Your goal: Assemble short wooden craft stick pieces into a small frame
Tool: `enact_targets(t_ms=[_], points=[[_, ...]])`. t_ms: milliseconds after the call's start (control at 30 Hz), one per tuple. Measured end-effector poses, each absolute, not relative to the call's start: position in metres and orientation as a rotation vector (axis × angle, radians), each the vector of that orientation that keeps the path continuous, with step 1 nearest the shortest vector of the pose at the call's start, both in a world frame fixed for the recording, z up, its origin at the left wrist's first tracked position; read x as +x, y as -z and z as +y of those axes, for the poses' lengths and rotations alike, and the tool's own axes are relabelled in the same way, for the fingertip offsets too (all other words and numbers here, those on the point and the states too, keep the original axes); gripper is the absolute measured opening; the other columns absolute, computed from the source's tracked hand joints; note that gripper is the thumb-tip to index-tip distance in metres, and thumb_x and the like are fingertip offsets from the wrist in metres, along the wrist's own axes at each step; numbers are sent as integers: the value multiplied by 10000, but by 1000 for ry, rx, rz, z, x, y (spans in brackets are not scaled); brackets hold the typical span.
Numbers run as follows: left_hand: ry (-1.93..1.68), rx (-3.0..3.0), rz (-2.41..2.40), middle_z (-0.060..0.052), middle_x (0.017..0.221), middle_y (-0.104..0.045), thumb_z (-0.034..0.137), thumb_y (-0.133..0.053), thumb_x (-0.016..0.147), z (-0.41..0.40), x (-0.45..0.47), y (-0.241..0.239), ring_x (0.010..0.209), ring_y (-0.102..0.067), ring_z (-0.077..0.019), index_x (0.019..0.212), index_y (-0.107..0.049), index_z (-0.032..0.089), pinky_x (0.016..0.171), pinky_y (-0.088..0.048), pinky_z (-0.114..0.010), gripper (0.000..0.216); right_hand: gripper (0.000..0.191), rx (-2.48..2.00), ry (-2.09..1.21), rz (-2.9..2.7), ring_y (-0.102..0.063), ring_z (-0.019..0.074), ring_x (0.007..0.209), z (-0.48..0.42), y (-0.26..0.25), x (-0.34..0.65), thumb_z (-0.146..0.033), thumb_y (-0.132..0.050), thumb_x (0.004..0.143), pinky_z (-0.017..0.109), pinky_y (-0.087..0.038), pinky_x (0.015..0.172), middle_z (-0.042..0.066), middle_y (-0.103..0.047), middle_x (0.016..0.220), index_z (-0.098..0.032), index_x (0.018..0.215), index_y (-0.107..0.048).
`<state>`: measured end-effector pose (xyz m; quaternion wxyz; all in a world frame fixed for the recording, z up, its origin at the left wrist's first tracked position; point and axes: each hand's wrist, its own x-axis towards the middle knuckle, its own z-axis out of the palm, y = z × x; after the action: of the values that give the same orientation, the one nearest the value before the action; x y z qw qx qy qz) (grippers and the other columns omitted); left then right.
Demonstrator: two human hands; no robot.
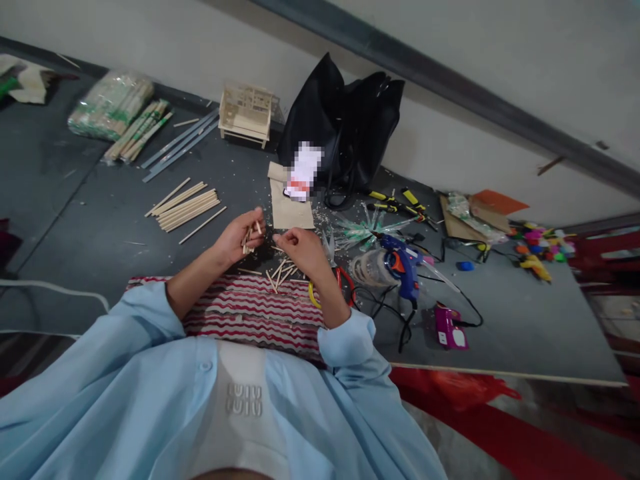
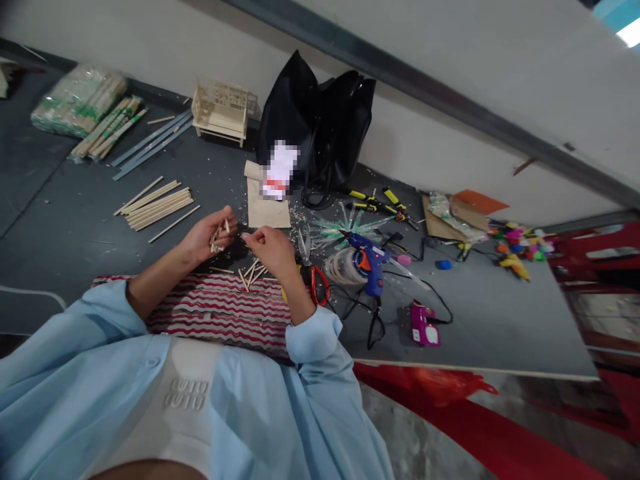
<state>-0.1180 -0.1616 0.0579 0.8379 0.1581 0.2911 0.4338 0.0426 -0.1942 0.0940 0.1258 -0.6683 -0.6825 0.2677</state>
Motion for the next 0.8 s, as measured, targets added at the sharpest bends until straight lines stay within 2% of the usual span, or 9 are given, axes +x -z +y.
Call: enact_targets(t_ms=[167,300,400,533,667,767,800], points=[[-919,204,538,47,539,-396,325,-450,979,-156,-125,-62,377,-379,-42,617,-393,160,276,-205,-117,403,128,-2166,-626,-2174,-623,158,784,-200,-84,48,-327,-611,827,241,-378,639,13,-715,837,-224,836,-686],[-870,237,561,45,554,-420,292,-403,995,-158,-123,-61,364,-375,-38,668,-454,149,272,-227,-113,360,138,-2175,-623,-2169,-623,162,782,-199,-77,46,-251,-564,811,244,-390,658,23,-711,810,-212,778,-691],[-869,307,632,50,560,-447,335,-490,964,-160,-119,-59,342,-349,-21,680,-465,143,266,-207,-104,343,139,-2078,-716,-1966,-586,128,679,-194,-82,45,-266,-584,789,230,-390,639,3,-684,727,-180,770,-692],[-836,434,671,45,568,-487,451,-668,840,-167,-113,-57,356,-385,-23,727,-524,134,273,-214,-99,366,185,-1801,-878,-1797,-544,85,625,-187,-94,37,-315,-605,784,200,-390,623,-25,-665,701,-149,767,-687],[-843,463,632,89,497,-397,298,-788,743,-169,-114,-58,332,-321,-18,718,-507,149,282,-209,-98,319,242,-1670,-942,-1906,-543,90,655,-194,-102,36,-356,-578,842,201,-391,632,-19,-650,717,-143,802,-684],[-859,387,588,100,477,-327,214,-716,807,-163,-120,-61,331,-297,-26,680,-447,164,282,-180,-100,302,164,-1694,-795,-2170,-575,113,767,-212,-102,49,-226,-571,843,223,-414,714,7,-653,853,-165,939,-689],[-868,355,579,101,475,-306,193,-681,835,-161,-121,-62,333,-295,-29,677,-436,166,285,-174,-100,292,222,-1660,-763,-2327,-585,130,854,-219,-101,54,-190,-573,836,234,-421,763,25,-649,951,-184,1028,-684]])
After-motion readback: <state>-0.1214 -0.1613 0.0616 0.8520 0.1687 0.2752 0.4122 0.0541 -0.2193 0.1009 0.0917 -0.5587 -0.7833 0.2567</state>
